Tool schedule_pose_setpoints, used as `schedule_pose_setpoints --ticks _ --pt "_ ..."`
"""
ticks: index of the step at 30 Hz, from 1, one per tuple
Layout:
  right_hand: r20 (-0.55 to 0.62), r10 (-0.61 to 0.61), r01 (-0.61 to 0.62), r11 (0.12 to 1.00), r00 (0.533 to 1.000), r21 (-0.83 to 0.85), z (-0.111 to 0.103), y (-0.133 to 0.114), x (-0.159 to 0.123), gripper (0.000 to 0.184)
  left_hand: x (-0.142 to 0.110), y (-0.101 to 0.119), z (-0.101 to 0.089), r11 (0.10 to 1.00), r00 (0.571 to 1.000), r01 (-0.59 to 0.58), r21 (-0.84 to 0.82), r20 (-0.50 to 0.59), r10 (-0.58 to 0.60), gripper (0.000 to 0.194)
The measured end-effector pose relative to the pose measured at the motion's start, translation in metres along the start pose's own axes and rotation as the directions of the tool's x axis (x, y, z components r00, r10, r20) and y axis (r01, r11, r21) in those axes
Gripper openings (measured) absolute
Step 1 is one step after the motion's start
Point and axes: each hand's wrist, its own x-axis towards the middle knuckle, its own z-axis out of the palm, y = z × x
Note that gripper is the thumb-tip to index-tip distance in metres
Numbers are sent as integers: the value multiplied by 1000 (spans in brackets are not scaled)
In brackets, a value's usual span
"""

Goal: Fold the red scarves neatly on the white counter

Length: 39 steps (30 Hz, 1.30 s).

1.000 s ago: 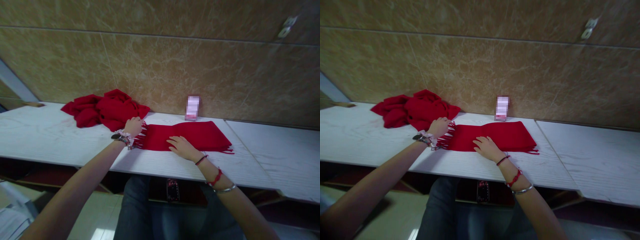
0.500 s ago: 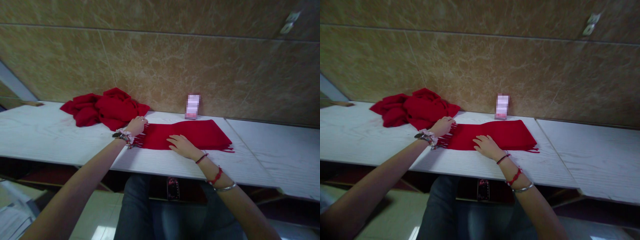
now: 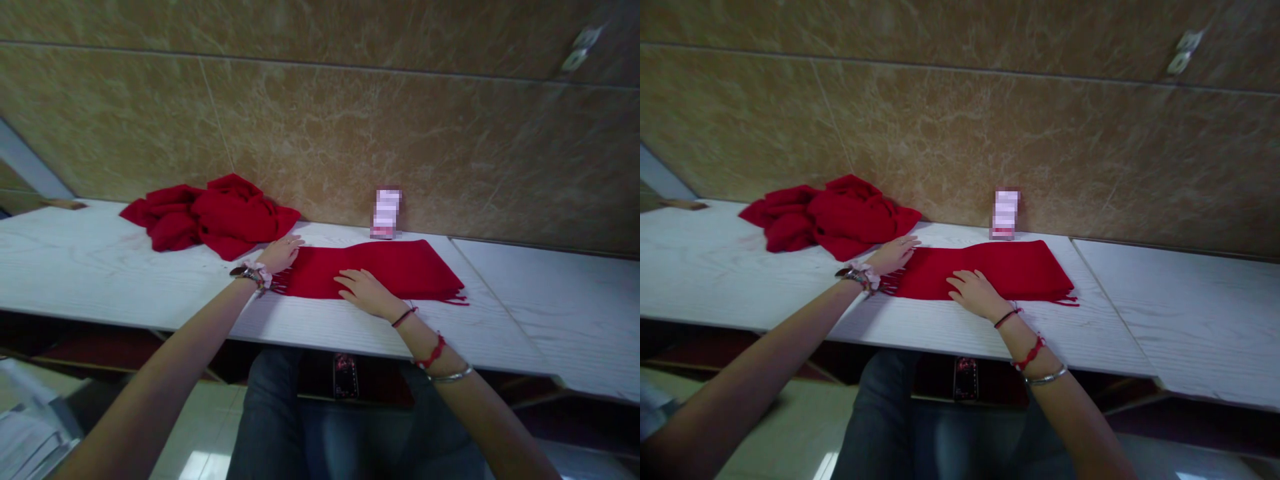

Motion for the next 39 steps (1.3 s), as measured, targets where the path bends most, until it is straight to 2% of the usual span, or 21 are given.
schedule_pose_setpoints --ticks 2,4,6,9,12,14,16,18,19,22,26,28,29,31,33,37,39 --pt "2 2 -2 1000 1000 7 0 0 0 40 3 3 11 998 994 43 -48 99 -38 40" --pt "4 3 -3 1000 1000 10 0 0 0 40 4 3 21 985 979 161 -55 135 -152 41" --pt "7 0 0 1000 1000 7 -1 0 0 40 1 2 26 969 967 243 -54 98 -237 40" --pt "6 2 -2 1000 1000 -2 -1 -1 0 39 -3 -1 22 949 949 313 -34 35 -312 38" --pt "-2 6 -6 1000 1000 -1 -2 -2 0 39 -2 -3 11 958 958 284 -22 -41 -285 36" --pt "-2 3 -3 1000 1000 5 -2 -2 0 39 1 -4 5 983 981 179 -31 -72 -181 37" --pt "3 1 -1 1000 1000 9 -2 -1 0 40 5 -5 2 999 998 34 -26 -45 -35 36" --pt "7 1 -2 1000 1000 8 -1 -1 0 40 8 -7 1 999 1000 -27 31 16 27 34" --pt "8 3 -3 1000 1000 7 -1 0 0 40 8 -8 1 997 999 -10 75 37 7 33" --pt "6 5 -5 1000 1000 7 0 1 0 40 6 -12 -4 971 987 152 185 33 -160 32" --pt "0 0 0 1000 1000 8 1 1 0 40 1 -14 -14 932 958 280 231 0 -287 32" --pt "2 -2 2 1000 1000 12 0 1 0 40 0 -10 -17 944 969 246 222 -34 -244 33" --pt "4 -2 2 1000 1000 15 0 1 0 40 0 -8 -17 962 984 178 207 -37 -174 34" --pt "8 -3 3 1000 1000 19 0 0 0 41 1 -3 -15 985 1000 3 170 -1 -3 36" --pt "9 -5 5 1000 1000 20 0 1 0 41 1 -2 -11 987 997 -62 152 54 54 37" --pt "2 -5 5 1000 1000 15 1 2 0 41 -3 -10 -6 972 989 131 197 37 -141 35" --pt "0 -4 4 1000 1000 14 1 2 0 40 -4 -15 -6 960 983 183 211 -3 -186 33"
